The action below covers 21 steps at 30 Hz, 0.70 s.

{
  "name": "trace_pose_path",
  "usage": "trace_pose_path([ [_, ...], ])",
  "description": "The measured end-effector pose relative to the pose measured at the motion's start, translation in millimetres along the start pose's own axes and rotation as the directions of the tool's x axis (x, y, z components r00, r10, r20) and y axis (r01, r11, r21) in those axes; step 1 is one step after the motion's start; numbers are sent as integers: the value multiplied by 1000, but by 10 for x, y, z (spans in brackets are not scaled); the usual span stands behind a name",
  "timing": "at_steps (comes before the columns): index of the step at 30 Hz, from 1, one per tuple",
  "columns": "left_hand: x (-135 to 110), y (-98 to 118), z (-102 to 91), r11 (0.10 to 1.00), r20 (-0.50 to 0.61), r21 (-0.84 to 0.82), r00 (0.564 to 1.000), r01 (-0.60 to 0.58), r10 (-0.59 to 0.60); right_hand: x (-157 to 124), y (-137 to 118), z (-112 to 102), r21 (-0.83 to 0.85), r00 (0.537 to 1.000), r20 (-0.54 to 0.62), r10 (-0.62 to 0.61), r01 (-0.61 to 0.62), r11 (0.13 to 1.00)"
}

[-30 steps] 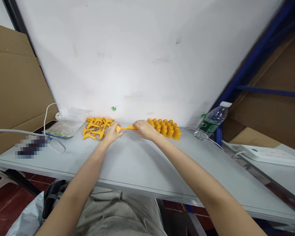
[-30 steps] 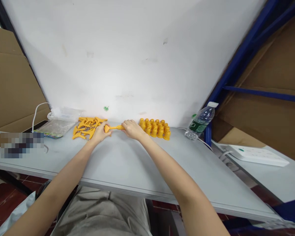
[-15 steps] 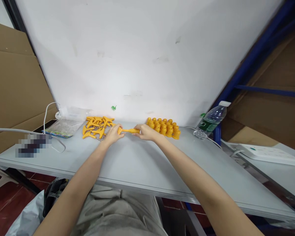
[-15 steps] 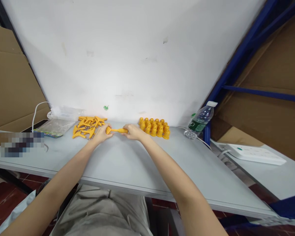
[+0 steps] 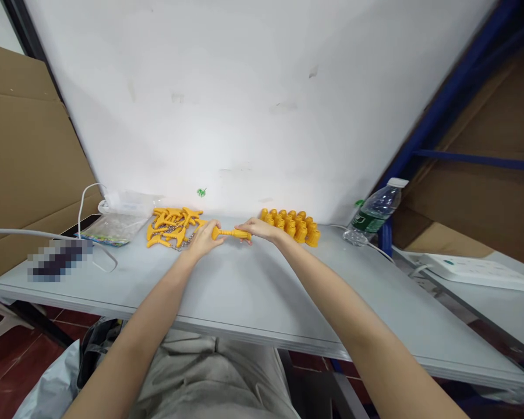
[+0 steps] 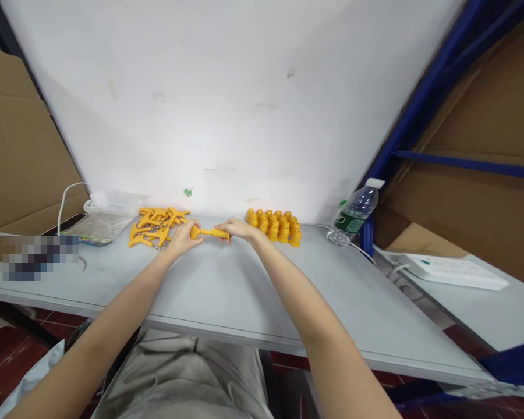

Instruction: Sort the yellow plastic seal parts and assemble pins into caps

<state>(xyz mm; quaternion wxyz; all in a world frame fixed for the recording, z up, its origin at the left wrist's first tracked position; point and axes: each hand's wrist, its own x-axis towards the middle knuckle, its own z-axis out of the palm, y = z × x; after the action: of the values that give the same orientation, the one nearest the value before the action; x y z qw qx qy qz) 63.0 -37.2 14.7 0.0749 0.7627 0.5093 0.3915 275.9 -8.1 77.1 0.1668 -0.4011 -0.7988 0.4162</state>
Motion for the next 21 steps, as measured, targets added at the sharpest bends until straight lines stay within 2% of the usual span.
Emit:
trace_pose_path([
  [3,3,-5,11,1000,10,3,1000,20,-20,29,65,37,-68,997,-81,-11,5,998],
  [6,-2,-16,3,997,8,10,997,79,-79,75,178,97,-155,980,-175,-95,68,986],
  [9,-7,-18,-8,994,10,0,994,108,-108,104,309,188,-294,931,-284,-230,144,945],
  [11,-10,-9,-9,994,14,-1,994,112,-112,98,388,255,-434,893,-328,-308,147,889],
  [15,-15,15,-1,994,19,-10,994,111,-111,36,479,352,-620,836,-364,-410,111,776],
  [21,-20,33,6,992,21,-20,992,125,-124,-56,472,366,-689,791,-375,-483,111,716],
])
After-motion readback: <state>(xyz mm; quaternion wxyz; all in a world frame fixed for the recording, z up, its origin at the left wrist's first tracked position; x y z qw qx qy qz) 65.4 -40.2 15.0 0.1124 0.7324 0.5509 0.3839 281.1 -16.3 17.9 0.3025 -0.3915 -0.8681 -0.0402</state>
